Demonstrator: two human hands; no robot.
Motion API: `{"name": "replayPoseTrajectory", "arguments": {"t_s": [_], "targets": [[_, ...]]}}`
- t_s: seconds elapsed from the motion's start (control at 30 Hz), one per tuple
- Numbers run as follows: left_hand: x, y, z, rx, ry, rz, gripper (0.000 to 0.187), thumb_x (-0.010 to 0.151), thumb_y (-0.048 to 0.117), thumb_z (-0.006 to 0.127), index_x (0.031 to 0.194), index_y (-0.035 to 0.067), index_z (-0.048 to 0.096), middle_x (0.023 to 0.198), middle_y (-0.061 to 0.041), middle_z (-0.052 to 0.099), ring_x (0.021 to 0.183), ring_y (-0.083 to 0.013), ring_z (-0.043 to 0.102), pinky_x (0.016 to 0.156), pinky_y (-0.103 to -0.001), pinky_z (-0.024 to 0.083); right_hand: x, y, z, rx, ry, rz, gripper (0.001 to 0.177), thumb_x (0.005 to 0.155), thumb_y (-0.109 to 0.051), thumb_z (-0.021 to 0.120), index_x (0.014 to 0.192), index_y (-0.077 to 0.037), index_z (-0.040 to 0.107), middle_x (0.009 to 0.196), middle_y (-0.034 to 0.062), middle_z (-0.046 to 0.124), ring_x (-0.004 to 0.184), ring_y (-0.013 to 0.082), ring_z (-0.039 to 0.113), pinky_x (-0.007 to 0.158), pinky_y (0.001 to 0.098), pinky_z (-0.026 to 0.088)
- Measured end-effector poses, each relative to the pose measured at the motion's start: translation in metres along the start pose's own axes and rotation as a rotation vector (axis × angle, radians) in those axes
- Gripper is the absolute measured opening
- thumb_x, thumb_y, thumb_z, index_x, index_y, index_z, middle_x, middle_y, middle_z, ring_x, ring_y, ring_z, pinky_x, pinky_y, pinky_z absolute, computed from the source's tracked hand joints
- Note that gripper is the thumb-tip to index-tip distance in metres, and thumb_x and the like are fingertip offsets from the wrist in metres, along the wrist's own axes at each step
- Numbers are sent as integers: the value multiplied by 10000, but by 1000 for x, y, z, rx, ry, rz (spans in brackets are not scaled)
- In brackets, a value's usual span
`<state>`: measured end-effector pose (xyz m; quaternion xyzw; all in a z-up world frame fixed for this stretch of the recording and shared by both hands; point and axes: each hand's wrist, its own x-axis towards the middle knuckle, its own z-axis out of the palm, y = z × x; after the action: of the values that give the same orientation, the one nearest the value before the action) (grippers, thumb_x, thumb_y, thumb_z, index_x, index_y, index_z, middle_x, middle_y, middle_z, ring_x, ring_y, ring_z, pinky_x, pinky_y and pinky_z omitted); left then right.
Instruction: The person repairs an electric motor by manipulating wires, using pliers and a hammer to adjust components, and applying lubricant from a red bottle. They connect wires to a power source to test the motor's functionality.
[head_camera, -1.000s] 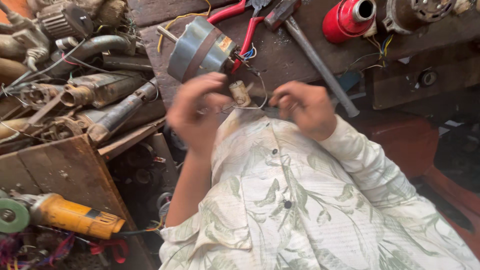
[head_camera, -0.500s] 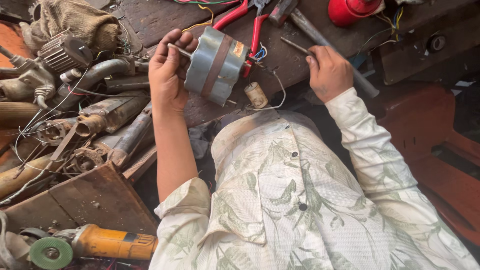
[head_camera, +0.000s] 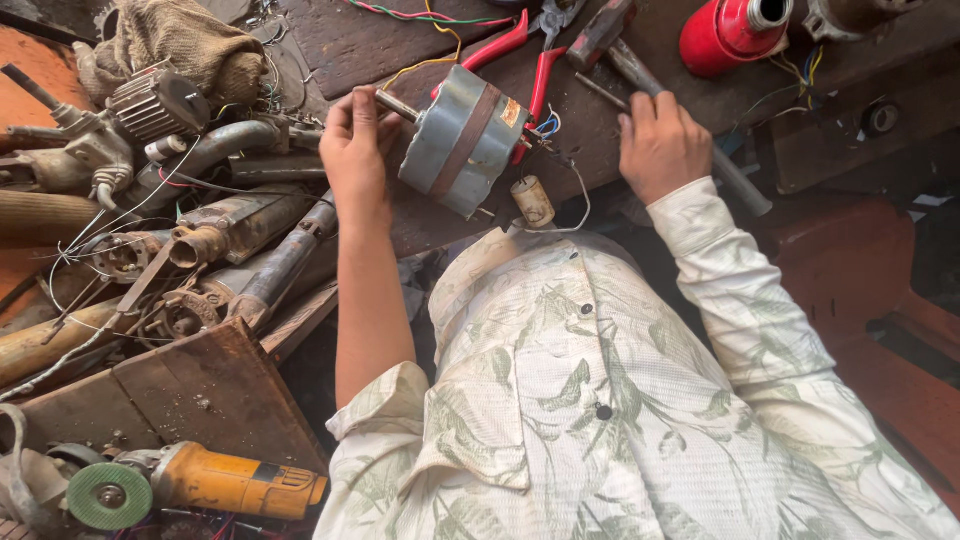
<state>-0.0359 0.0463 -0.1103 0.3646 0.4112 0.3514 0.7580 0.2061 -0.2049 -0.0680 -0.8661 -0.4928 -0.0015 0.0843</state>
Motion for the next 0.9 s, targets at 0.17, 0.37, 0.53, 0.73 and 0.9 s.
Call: {"name": "replayPoseTrajectory", "arguments": {"t_s": [0.17,0.37,0.53,0.73,0.9], "targets": [[-13,19,9,-258,-308,-132,348,1027,114,587,1362,22,566,1271,-140,707,1181,-259,694,1040,-389,578,-15,-37,-18,60,245,-165,259,1056,-266,659,1201,-56,616,1114,149,626,971,374,653,884,450,517],[-5,-10,7,-337,-142,-44,277,1058,61,604,1325,-11,582,1166,-146,715,1088,-264,721,983,-424,611,-29,-51,-18,1512,-521,225,311,1091,-265,572,1112,41,625,942,82,680,917,191,632,877,333,506],[-38,-27,17,-460,-71,-71,290,985,13,639,1272,-26,631,1140,-139,733,993,-231,732,881,-386,621,-9,-76,-86,1945,-465,174,321,1128,-259,561,1199,45,637,787,45,636,754,139,616,747,314,515],[-82,-47,14,-495,-224,-127,232,978,-2,686,1200,-69,675,1127,-145,746,968,-226,731,853,-378,622,24,-115,-207,1267,-443,-19,364,1119,-247,539,1043,71,700,579,14,534,467,41,426,443,205,308],[-92,-23,-8,60,-69,41,208,1039,89,650,1213,-10,707,1090,-104,746,948,-153,692,784,-278,555,37,-147,-262,1177,-479,15,294,1064,-171,506,989,40,697,545,-8,545,414,19,420,402,195,296]]}}
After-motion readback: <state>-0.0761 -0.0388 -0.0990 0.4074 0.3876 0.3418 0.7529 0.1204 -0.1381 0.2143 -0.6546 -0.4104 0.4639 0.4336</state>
